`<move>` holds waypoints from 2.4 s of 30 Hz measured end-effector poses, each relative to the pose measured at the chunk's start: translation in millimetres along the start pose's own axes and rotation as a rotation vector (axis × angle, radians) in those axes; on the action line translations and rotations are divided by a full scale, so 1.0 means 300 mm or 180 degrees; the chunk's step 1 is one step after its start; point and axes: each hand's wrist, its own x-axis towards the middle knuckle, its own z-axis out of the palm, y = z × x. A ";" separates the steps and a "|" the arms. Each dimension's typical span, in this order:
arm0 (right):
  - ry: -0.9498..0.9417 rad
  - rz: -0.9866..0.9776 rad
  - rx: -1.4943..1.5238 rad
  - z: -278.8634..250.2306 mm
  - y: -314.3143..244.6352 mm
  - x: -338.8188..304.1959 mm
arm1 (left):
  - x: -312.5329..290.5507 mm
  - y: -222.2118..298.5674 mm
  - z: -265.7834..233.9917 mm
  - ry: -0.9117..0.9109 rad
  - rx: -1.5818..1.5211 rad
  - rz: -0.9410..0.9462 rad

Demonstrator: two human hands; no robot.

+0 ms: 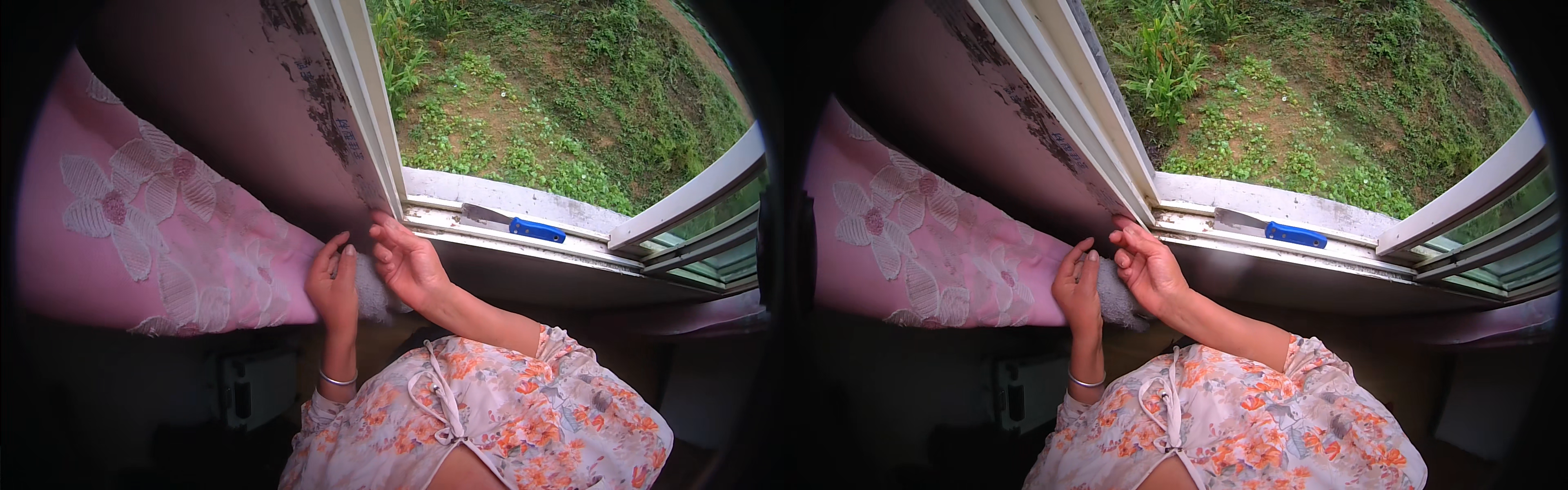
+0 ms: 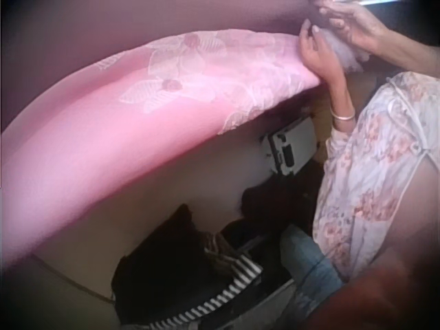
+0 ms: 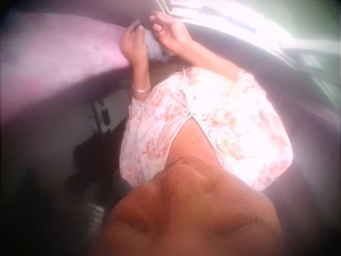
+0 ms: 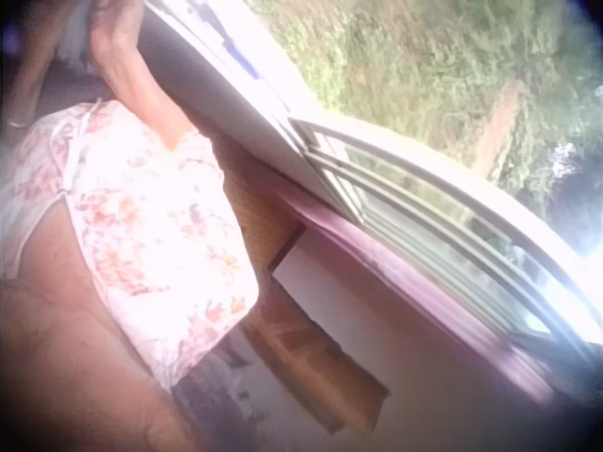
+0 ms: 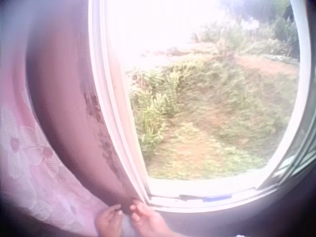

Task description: The person cleans a window frame using a cloth and a scraper. They wipe the frame and sills, scrape off debris, and remove a piece of tape from the frame. The person also briefly handles a plastic bag and a backpack.

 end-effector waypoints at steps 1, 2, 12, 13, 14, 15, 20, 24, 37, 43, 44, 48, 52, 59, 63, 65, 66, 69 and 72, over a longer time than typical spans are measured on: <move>-0.0051 -0.0105 0.0014 0.005 0.009 -0.004 | -0.002 0.007 -0.008 0.0025 0.0050 -0.0031; -0.0140 -0.0235 -0.0088 0.013 -0.002 0.001 | 0.005 0.012 -0.008 0.0011 0.0051 0.0015; 0.0486 -0.0660 -0.0531 0.003 0.029 -0.025 | 0.097 -0.019 -0.081 -0.0732 0.0348 -0.0154; 0.0522 -0.0725 -0.0488 0.022 0.045 -0.020 | 0.118 -0.023 -0.093 -0.0837 0.0431 -0.0179; 0.0557 -0.0789 -0.0444 0.041 0.067 -0.017 | 0.140 -0.029 -0.109 -0.0984 0.0416 -0.0155; 0.0586 -0.0836 -0.0380 0.059 0.090 -0.010 | 0.160 -0.026 -0.131 -0.1122 0.0426 -0.0133; 0.0817 -0.1501 -0.0101 0.059 0.190 0.019 | 0.237 -0.029 -0.217 -0.1722 0.0527 -0.0186; 0.0924 -0.1735 0.0107 0.067 0.223 0.044 | 0.297 -0.037 -0.263 -0.2071 0.0496 -0.0223; 0.1747 -0.2188 -0.0330 0.137 0.241 0.123 | 0.377 -0.063 -0.331 -0.2308 0.0360 -0.0095; 0.1903 -0.2517 -0.0573 0.142 0.249 0.164 | 0.375 -0.052 -0.344 -0.2353 0.0300 0.0007; 0.1939 -0.2576 -0.0613 0.147 0.251 0.167 | 0.375 -0.049 -0.344 -0.2352 0.0291 -0.0008; 0.1966 -0.2715 -0.0690 0.174 0.261 0.167 | 0.368 -0.049 -0.357 -0.2358 0.0338 -0.0107; 0.1856 -0.2907 -0.0779 0.195 0.254 0.134 | 0.362 -0.069 -0.362 -0.2359 0.0178 -0.0036; 0.1749 -0.2674 -0.0830 0.143 0.253 0.090 | 0.340 -0.045 -0.357 -0.2399 0.0169 -0.0044; 0.1763 -0.2254 -0.0861 0.172 0.244 0.060 | 0.338 -0.047 -0.353 -0.2375 0.0148 0.0009; 0.1902 -0.2019 -0.1047 0.187 0.230 0.068 | 0.340 -0.058 -0.350 -0.2381 0.0118 0.0046; 0.1860 -0.2101 -0.1071 0.180 0.222 0.074 | 0.342 -0.068 -0.345 -0.2399 0.0104 0.0074; 0.1767 -0.2321 -0.1085 0.127 0.204 0.113 | 0.340 -0.056 -0.338 -0.2455 0.0199 0.0011; 0.1692 -0.2563 -0.1049 0.113 0.207 0.129 | 0.338 -0.053 -0.337 -0.2484 0.0259 0.0030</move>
